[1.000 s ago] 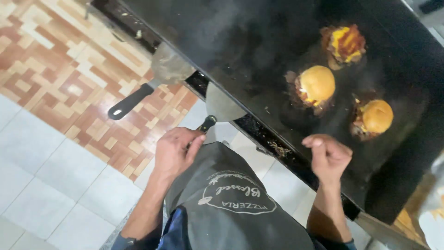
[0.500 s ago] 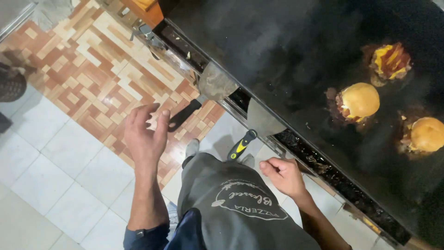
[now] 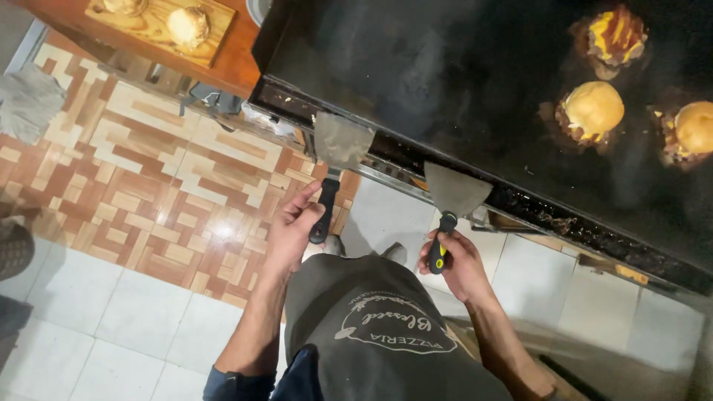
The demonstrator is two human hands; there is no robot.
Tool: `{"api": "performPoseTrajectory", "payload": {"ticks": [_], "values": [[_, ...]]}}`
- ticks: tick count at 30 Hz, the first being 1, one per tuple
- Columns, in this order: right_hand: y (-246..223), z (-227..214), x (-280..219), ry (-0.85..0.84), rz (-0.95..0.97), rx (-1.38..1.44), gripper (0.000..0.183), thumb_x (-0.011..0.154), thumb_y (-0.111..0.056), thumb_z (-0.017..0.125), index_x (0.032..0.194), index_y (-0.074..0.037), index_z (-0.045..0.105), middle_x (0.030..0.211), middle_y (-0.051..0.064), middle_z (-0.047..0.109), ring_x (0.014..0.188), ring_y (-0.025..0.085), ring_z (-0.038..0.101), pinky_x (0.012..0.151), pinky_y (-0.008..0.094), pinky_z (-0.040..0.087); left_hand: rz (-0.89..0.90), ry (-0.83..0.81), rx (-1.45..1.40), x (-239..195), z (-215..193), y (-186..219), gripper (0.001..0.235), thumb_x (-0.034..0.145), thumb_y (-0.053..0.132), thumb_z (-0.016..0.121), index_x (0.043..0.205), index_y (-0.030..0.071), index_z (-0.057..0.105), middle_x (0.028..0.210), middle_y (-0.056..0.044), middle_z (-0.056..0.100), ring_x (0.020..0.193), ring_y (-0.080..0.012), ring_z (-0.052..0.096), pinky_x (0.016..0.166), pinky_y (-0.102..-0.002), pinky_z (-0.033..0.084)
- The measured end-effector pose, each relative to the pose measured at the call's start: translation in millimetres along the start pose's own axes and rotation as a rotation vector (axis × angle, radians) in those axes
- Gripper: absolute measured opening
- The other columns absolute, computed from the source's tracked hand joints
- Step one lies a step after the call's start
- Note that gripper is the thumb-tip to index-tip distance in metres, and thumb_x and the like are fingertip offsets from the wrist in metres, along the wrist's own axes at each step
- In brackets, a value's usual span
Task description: The person places bacon strips onto cheese-topped patties on a griddle by hand, then covers them with buns. They use a spatula to transfer the assembled burgers to a wooden board and cut them in half.
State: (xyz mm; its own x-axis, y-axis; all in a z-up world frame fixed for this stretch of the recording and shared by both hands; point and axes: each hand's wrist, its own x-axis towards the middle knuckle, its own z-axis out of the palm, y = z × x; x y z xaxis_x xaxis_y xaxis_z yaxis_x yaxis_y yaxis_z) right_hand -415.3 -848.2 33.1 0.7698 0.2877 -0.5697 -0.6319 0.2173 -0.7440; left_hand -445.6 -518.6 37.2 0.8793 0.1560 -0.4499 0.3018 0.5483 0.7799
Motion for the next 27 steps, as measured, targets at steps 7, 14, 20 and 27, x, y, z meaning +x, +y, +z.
{"api": "performPoseTrajectory", "payload": {"ticks": [7, 14, 20, 27], "values": [[4, -4, -25, -0.009, -0.016, 0.043, 0.029, 0.1, -0.019, 0.052, 0.118, 0.003, 0.057, 0.081, 0.015, 0.064, 0.053, 0.023, 0.058, 0.047, 0.035, 0.046, 0.045, -0.061, 0.057, 28, -40, 6, 0.041, 0.092, 0.006, 0.068, 0.132, -0.003, 0.066, 0.089, 0.001, 0.071, 0.064, -0.0034, 0.059, 0.056, -0.021, 0.049], [2, -5, -29, -0.043, -0.11, 0.134, 0.033, 0.101, -0.019, 0.052, 0.125, 0.003, 0.055, 0.076, 0.008, 0.055, 0.046, 0.013, 0.043, 0.04, 0.027, 0.033, 0.027, -0.083, 0.136, 20, -20, 41, 0.051, 0.099, 0.014, 0.069, 0.147, -0.001, 0.057, 0.08, -0.006, 0.066, 0.055, -0.007, 0.057, 0.05, -0.023, 0.046], [3, -16, -37, 0.071, -0.085, 0.368, 0.051, 0.109, -0.045, 0.038, 0.123, 0.0, 0.057, 0.07, 0.006, 0.053, 0.045, 0.013, 0.04, 0.04, 0.027, 0.032, -0.159, -0.214, 0.043, 15, -7, 41, 0.06, 0.091, 0.008, 0.065, 0.149, 0.003, 0.05, 0.086, -0.01, 0.073, 0.047, -0.0091, 0.053, 0.041, -0.028, 0.048], [21, -50, -34, 0.2, -0.392, 0.336, 0.033, 0.107, -0.03, 0.047, 0.121, -0.001, 0.055, 0.084, 0.007, 0.061, 0.06, 0.016, 0.052, 0.056, 0.031, 0.042, -0.145, -0.209, 0.221, 21, -11, 41, 0.059, 0.095, 0.013, 0.065, 0.151, 0.0, 0.051, 0.096, -0.013, 0.07, 0.05, -0.0113, 0.055, 0.042, -0.028, 0.047]]}}
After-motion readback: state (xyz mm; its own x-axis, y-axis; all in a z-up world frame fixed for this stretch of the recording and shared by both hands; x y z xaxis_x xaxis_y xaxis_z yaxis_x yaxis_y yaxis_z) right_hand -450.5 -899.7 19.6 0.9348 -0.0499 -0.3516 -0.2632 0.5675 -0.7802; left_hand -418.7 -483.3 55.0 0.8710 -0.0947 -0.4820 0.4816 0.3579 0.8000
